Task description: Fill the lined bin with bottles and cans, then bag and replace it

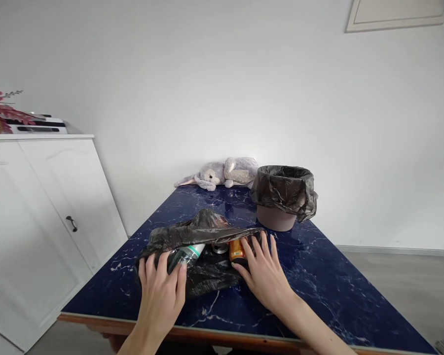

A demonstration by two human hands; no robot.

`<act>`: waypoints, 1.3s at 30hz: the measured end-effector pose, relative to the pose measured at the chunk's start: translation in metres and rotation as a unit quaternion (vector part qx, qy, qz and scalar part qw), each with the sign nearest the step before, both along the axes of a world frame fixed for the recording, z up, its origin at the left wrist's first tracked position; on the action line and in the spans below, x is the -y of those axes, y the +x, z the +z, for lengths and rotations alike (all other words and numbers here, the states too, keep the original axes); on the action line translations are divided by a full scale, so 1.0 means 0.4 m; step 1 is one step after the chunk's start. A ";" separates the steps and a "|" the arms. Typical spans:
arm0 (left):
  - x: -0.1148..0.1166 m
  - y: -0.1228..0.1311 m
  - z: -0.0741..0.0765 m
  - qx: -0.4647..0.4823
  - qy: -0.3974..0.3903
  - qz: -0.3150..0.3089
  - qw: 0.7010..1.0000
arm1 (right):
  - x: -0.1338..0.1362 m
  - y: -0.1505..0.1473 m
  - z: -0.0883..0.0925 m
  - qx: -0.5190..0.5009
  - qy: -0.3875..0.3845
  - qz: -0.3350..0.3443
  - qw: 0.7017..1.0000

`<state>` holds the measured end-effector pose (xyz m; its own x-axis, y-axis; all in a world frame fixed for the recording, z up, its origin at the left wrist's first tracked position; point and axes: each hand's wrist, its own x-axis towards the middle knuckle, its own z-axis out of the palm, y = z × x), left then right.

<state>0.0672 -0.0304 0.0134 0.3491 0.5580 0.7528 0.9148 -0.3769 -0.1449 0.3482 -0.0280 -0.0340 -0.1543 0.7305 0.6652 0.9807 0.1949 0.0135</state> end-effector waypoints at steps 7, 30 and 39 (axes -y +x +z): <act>0.005 -0.058 -0.011 -0.045 0.016 0.035 0.998 | 0.017 0.012 -0.025 0.017 -0.003 -0.012 1.000; -0.082 -0.015 -0.039 -0.069 -0.056 0.037 0.995 | 0.050 -0.042 0.023 -0.038 -0.003 0.164 0.986; -0.093 -0.028 -0.053 -0.045 -0.063 0.039 0.996 | 0.048 -0.005 0.006 -0.020 -0.011 0.139 0.990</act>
<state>0.0562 0.0067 -0.0079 0.3637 0.6746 0.6424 0.9275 -0.3262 -0.1826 0.3462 -0.0470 -0.0315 -0.3251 0.6774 0.6598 0.8888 0.4573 -0.0316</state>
